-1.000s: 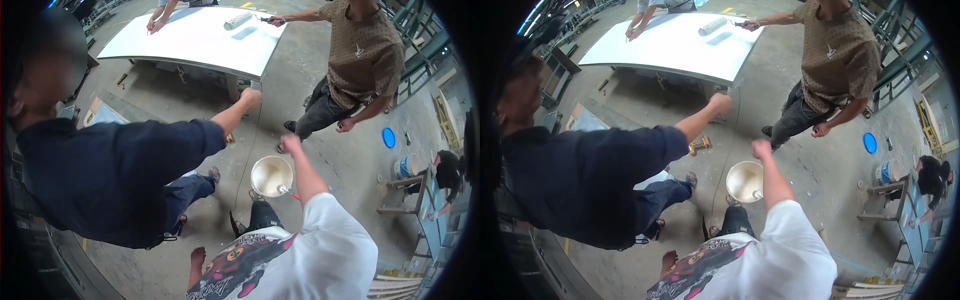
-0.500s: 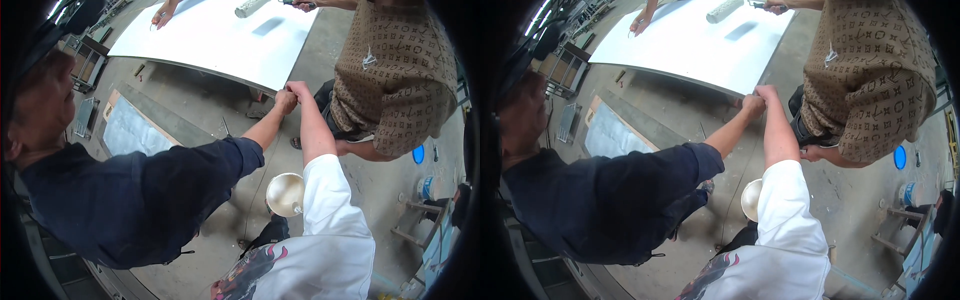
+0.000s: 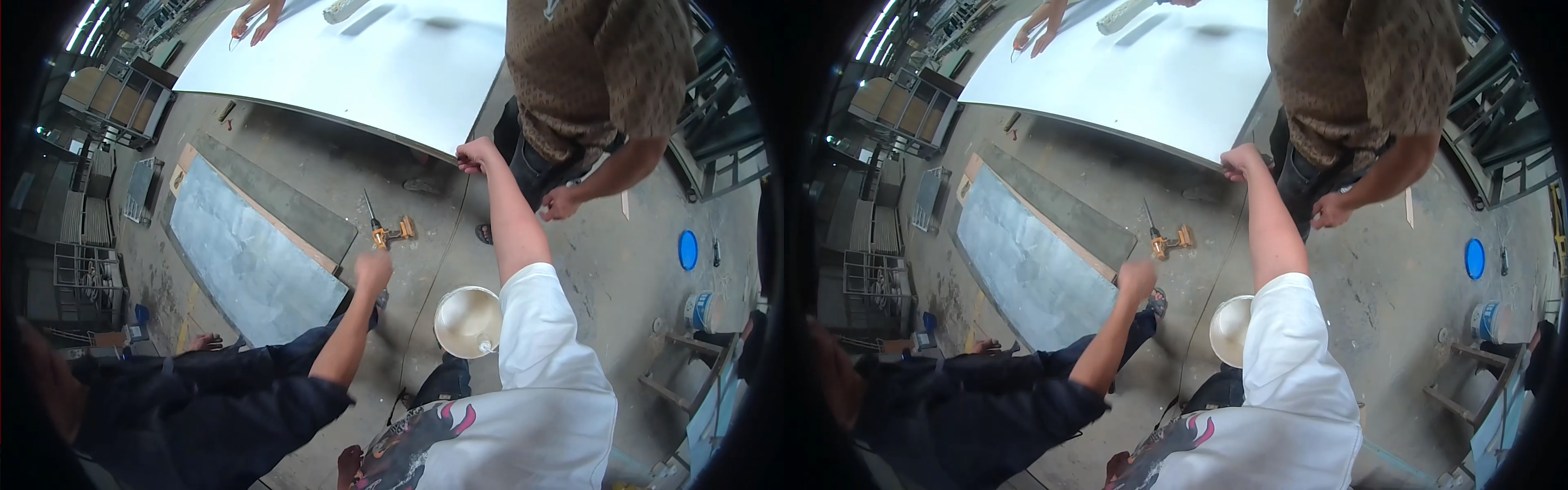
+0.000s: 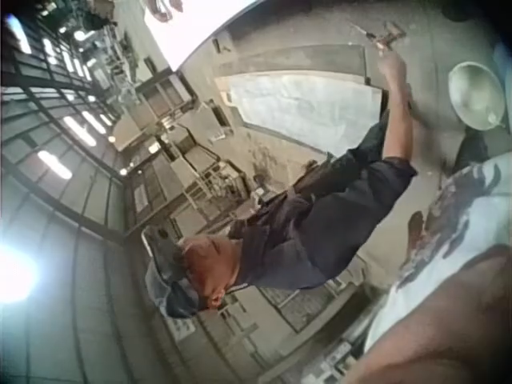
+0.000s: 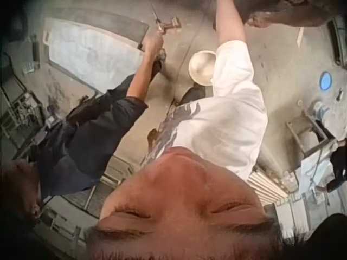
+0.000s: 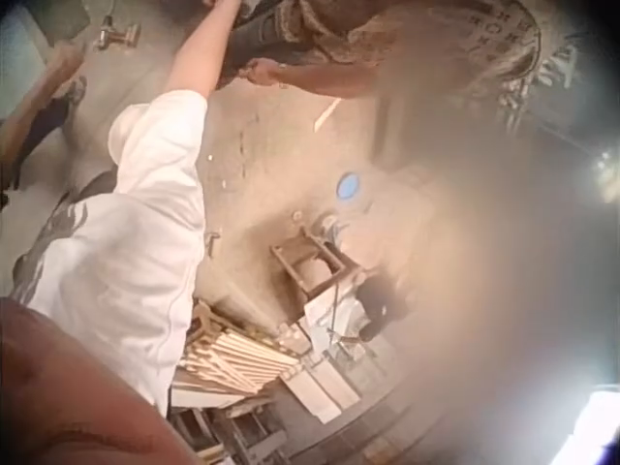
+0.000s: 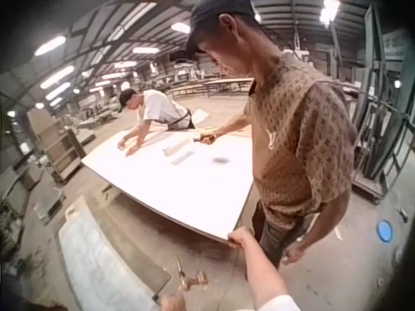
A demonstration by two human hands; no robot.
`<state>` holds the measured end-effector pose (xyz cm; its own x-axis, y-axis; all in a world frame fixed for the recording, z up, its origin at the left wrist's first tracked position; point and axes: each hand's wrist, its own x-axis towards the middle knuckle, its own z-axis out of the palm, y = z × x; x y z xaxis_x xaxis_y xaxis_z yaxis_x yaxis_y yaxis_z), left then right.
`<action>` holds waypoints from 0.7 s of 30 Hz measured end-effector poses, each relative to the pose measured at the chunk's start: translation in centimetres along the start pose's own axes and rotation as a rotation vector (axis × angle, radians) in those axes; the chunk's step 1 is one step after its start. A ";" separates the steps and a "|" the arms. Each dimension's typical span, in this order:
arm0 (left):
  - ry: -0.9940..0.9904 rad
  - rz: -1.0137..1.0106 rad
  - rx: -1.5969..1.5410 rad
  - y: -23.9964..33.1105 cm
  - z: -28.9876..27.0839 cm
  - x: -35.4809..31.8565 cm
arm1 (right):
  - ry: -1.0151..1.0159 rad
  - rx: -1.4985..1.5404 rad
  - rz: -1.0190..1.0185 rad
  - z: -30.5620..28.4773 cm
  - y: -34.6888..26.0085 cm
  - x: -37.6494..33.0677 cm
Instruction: Applying a white coating to a large panel using a paint roller and polishing small wooden blocks with a cloth.
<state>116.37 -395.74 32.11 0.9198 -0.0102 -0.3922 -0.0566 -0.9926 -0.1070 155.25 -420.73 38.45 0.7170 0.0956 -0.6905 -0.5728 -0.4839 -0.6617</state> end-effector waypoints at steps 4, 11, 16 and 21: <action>-0.035 -0.458 -0.243 -5.7 7.0 -14.8 | -0.049 0.024 -0.160 8.6 -4.5 -3.0; -0.041 -0.641 -0.568 -1.1 8.1 -23.3 | 0.274 -0.141 -0.294 6.9 -1.6 -0.3; -0.076 -0.810 -0.813 3.7 10.2 -34.8 | 0.562 -0.328 -0.409 10.0 -2.1 -5.8; -0.034 -0.907 -1.074 7.6 12.3 -44.1 | 0.328 -0.411 -0.525 11.3 12.1 -8.6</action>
<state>70.64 -401.37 37.32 0.4651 0.6623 -0.5873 0.8777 -0.2587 0.4034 137.68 -417.58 33.07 0.9742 0.1703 -0.1483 0.0267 -0.7390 -0.6732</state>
